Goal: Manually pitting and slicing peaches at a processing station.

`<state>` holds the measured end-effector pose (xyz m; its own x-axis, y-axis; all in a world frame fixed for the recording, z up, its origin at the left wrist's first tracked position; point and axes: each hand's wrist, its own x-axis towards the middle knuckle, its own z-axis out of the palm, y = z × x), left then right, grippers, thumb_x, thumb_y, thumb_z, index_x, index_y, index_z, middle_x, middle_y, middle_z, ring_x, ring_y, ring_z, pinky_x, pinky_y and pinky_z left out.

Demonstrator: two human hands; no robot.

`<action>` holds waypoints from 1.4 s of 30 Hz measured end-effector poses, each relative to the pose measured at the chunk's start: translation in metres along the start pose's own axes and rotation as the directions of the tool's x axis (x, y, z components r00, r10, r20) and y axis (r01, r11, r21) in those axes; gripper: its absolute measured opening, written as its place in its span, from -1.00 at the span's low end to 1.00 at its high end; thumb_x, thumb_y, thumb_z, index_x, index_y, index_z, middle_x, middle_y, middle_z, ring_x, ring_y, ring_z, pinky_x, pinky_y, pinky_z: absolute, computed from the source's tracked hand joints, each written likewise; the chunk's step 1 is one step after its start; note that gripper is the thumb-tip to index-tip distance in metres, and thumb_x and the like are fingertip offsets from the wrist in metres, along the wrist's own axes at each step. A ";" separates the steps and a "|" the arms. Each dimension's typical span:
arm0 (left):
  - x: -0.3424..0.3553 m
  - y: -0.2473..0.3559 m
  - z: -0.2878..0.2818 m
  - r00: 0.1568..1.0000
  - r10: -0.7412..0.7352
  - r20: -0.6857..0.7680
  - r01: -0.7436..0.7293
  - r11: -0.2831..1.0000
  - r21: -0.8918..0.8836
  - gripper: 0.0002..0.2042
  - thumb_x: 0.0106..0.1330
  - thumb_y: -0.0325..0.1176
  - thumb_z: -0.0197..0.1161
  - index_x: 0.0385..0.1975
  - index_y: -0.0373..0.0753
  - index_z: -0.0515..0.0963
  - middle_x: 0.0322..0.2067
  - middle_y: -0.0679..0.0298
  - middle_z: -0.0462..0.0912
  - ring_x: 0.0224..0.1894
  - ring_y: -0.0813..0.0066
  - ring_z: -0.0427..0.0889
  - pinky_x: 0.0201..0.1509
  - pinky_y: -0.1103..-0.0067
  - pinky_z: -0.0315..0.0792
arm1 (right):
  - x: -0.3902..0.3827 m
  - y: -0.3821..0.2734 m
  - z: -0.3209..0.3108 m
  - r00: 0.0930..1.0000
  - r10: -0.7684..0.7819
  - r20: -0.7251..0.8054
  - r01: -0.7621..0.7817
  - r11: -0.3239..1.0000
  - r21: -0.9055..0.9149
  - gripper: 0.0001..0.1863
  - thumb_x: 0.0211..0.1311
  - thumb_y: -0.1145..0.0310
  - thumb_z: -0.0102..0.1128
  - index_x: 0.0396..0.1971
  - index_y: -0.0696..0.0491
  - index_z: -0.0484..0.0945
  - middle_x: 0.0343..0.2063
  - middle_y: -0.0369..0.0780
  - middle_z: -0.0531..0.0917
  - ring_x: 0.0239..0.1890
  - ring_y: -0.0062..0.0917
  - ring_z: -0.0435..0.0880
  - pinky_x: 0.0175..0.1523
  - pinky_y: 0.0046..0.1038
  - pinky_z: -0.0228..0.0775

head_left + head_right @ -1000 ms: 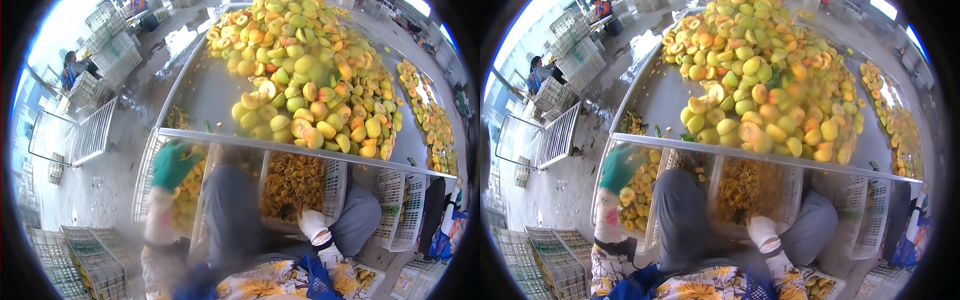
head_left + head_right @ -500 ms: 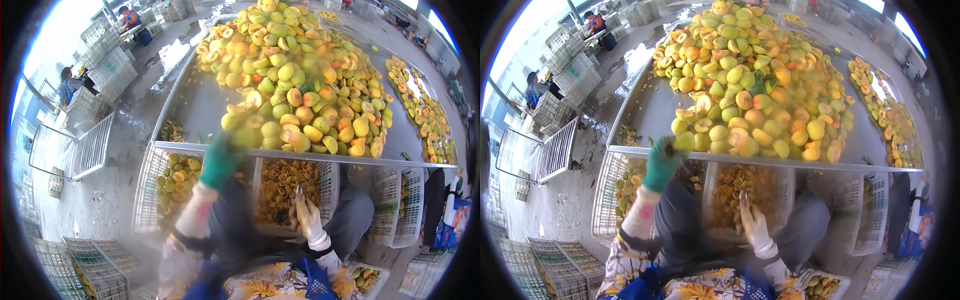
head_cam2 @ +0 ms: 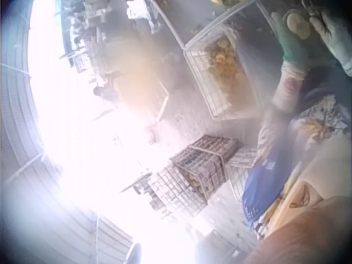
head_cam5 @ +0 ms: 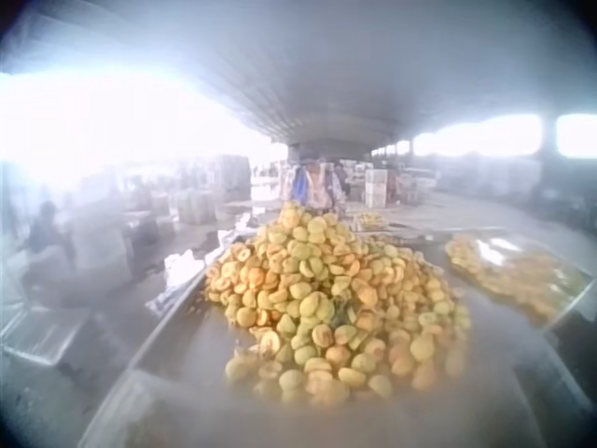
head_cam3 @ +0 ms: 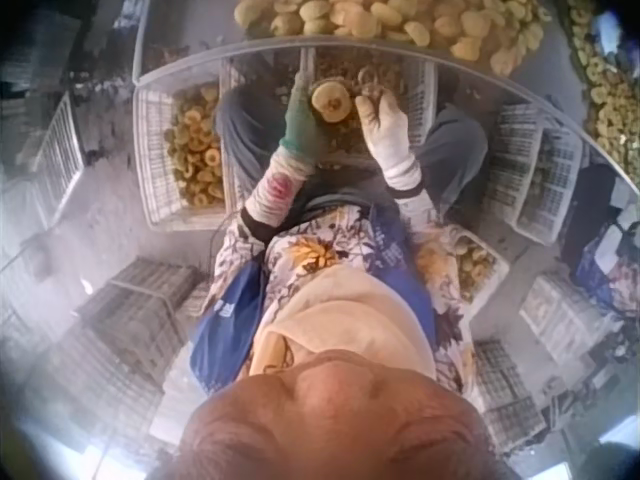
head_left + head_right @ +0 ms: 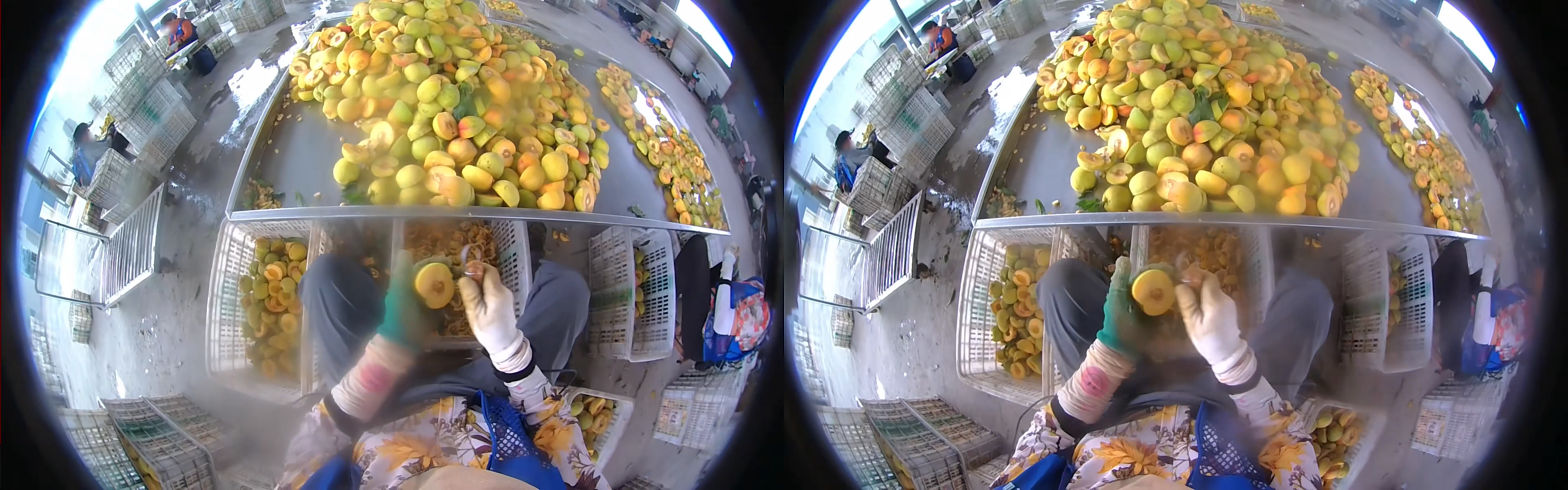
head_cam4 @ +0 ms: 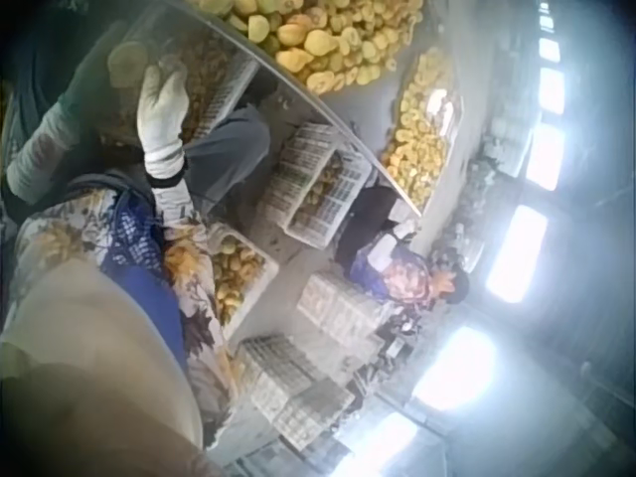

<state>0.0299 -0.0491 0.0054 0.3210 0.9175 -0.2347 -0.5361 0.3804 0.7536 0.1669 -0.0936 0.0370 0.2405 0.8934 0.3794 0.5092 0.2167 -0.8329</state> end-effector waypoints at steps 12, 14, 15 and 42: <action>0.004 -0.005 0.006 0.959 0.255 0.126 -0.273 0.949 0.156 -0.66 0.42 -0.20 0.00 0.03 -0.31 0.42 -0.12 0.19 0.51 -0.12 0.48 0.52 -0.08 0.52 0.46 | -0.028 -0.028 -0.008 0.983 0.069 0.170 -0.027 0.971 -0.238 -0.77 0.30 0.27 0.10 -0.31 0.16 0.49 -0.57 -0.01 0.62 -0.51 -0.08 0.62 -0.45 -0.21 0.45; 0.005 -0.004 0.012 0.971 0.206 0.117 -0.218 0.972 0.093 -0.66 0.43 -0.20 -0.01 0.03 -0.32 0.42 -0.12 0.19 0.50 -0.11 0.48 0.50 -0.05 0.49 0.45 | -0.027 -0.022 -0.004 0.986 0.060 0.158 -0.010 0.954 -0.300 -0.76 0.30 0.25 0.09 -0.35 0.16 0.48 -0.63 -0.01 0.60 -0.57 -0.07 0.60 -0.49 -0.17 0.42; 0.002 -0.002 0.014 0.983 0.146 0.109 -0.150 0.988 0.026 -0.66 0.43 -0.21 0.00 0.03 -0.33 0.42 -0.12 0.19 0.49 -0.11 0.48 0.50 -0.05 0.48 0.44 | -0.028 -0.019 -0.004 0.985 0.081 0.155 -0.030 0.951 -0.306 -0.76 0.30 0.25 0.09 -0.37 0.15 0.47 -0.65 -0.01 0.59 -0.59 -0.07 0.59 -0.51 -0.15 0.40; 0.006 0.103 -0.027 0.780 0.433 -0.452 -0.505 0.862 -0.045 -0.78 0.33 -0.19 0.10 -0.44 -0.17 0.55 -0.48 0.33 0.53 -0.46 0.62 0.48 -0.43 0.69 0.38 | -0.038 -0.029 -0.042 0.653 0.501 0.569 -0.757 0.420 0.500 -0.59 0.34 -0.10 -0.01 -0.33 0.00 0.41 -0.70 -0.44 0.40 -0.73 -0.72 0.37 -0.63 -0.69 0.15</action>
<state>-0.0448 -0.0013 0.0653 -0.3347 0.9327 -0.1343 -0.6597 -0.1302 0.7402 0.1777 -0.1505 0.0632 -0.0579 0.9154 -0.3983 -0.3810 -0.3891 -0.8387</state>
